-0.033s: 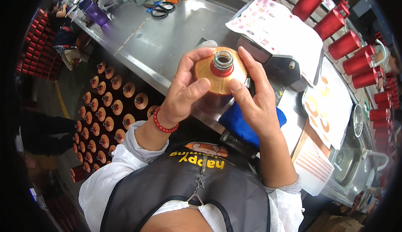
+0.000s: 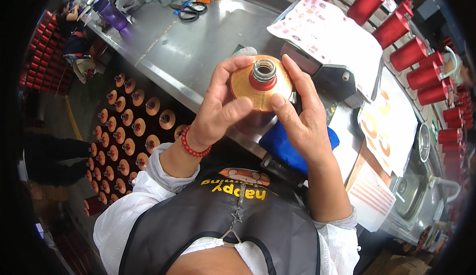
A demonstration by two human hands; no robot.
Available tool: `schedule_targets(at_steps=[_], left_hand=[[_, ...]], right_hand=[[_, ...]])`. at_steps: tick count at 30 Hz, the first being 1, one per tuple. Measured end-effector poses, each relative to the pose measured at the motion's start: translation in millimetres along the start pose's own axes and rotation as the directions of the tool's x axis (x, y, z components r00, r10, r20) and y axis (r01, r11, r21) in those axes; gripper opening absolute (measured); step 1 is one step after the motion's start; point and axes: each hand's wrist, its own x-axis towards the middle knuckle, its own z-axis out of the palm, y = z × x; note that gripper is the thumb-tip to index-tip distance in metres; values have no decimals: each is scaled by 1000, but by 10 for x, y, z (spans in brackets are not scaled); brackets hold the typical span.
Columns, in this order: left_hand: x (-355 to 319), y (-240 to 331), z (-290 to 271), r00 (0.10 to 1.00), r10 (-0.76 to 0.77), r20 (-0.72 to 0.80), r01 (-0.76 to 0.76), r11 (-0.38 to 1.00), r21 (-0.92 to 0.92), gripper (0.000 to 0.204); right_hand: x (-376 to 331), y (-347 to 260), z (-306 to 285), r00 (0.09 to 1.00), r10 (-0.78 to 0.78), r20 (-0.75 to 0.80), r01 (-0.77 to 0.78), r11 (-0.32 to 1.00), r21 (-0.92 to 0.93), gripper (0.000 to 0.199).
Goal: The person applies a gold circular sticker to the neck of a red cylindrical bottle, then wraps a red label around the body and smooths it with a green squeegee. The person repeats this process on a second bottle, handling stickers and labels from a nearby tray.
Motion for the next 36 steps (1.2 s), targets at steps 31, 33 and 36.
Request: schedule_targets(at_steps=[31,33,36], left_hand=[[72,-59,-69,996,85,34,-91,963,254,58],[84,-50,-72,992,122,33,-126,967,220,56],[93,-53,-59,997,79,2,-79,993,86,52]], right_hand=[[40,-673,-215,986,54,160,11,926,-377,15],[35,-629,-310,997,22,73,2,951,-308,13],[25,-499,-421,988,134,-71,-142,981,-130,18]])
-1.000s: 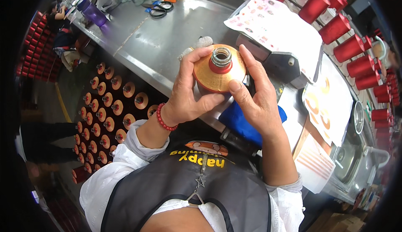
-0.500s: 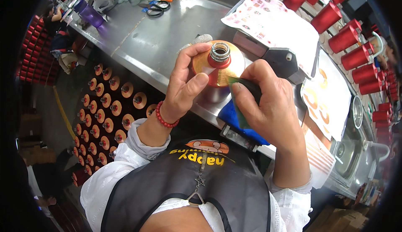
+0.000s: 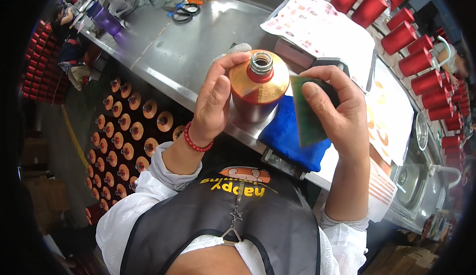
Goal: The person applies a gold circular sticker to the neck of a red cylindrical bottle, then wraps a red label around the body and smooths it with a green squeegee. The person repeats this process on a second bottle, handling stickers and labels from a nearby tray.
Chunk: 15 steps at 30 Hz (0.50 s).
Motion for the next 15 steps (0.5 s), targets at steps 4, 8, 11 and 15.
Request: schedule_targets(at_steps=[4,8,11,15], left_hand=[[8,-24,67,999,-1,-47,3,999,54,46],[-1,-13,119,996,-1,-91,10,995,96,44],[-10,21,108,997,44,-62,-27,967,252,46],[-11,40,63,999,-25,-33,23,999,-49,49]], right_hand=[[-26,205,23,987,-129,-96,109,975,-191,24],[-77,351,151,966,-251,-60,205,888,-412,33],[-123,418,261,939,-344,2,314,856,-411,49],[-152,382,290,963,-268,16,252,885,-392,50]])
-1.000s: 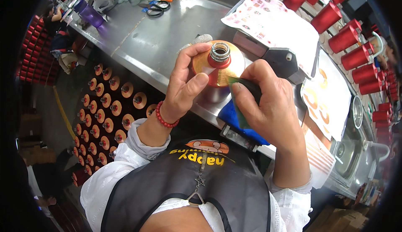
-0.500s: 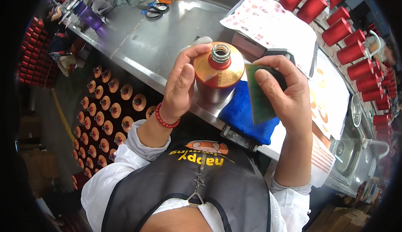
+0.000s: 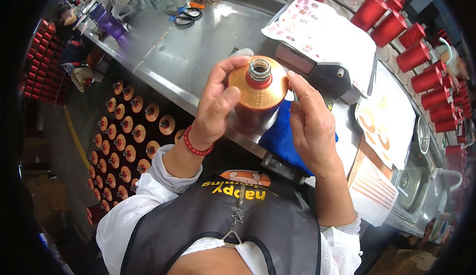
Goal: The person applies a gold circular sticker to the neck of a red cylindrical bottle, then wraps a red label around the body and smooths it with a green squeegee. The person repeats this process on a second bottle, handling stickers and labels from a nearby tray.
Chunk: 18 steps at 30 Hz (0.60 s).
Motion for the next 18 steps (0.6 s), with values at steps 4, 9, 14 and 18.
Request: schedule_targets(at_steps=[4,9,14,18], left_hand=[[-1,-24,-18,996,69,-65,-67,997,32,54],[13,-22,-64,994,94,-53,-87,989,118,46],[10,4,-60,1000,20,-16,-18,993,113,45],[19,9,-53,999,-37,6,36,998,43,45]], right_hand=[[50,-109,8,990,-130,-54,127,990,-54,42],[129,-160,76,1000,-19,-20,19,1000,-3,46],[160,-135,75,985,166,51,-173,953,250,47],[174,-155,100,994,107,21,-109,962,248,52]])
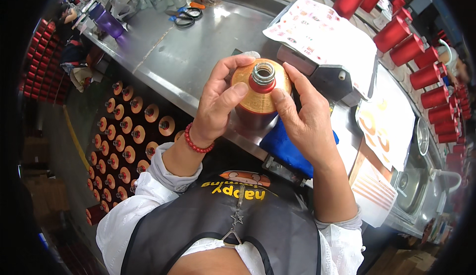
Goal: The person applies a gold circular sticker to the neck of a red cylindrical bottle, then wraps a red label around the body and smooths it with a green squeegee. The person repeats this process on a second bottle, handling stickers and labels from a nearby tray.
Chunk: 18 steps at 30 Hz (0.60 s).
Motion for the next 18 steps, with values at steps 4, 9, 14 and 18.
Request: schedule_targets(at_steps=[4,9,14,18], left_hand=[[8,-10,18,999,21,-47,-22,1000,-10,42],[-3,-30,8,999,20,-31,-21,1000,-14,44],[-37,-34,-83,997,23,80,-26,999,37,55],[-90,-17,-96,991,61,121,-84,978,191,59]], right_hand=[[1,-22,7,1000,-8,7,8,999,-39,54],[-5,-3,-6,1000,-16,11,16,999,-37,56],[-60,-23,14,998,45,-34,-43,998,45,61],[-107,-79,49,988,-150,-17,141,954,-266,66]])
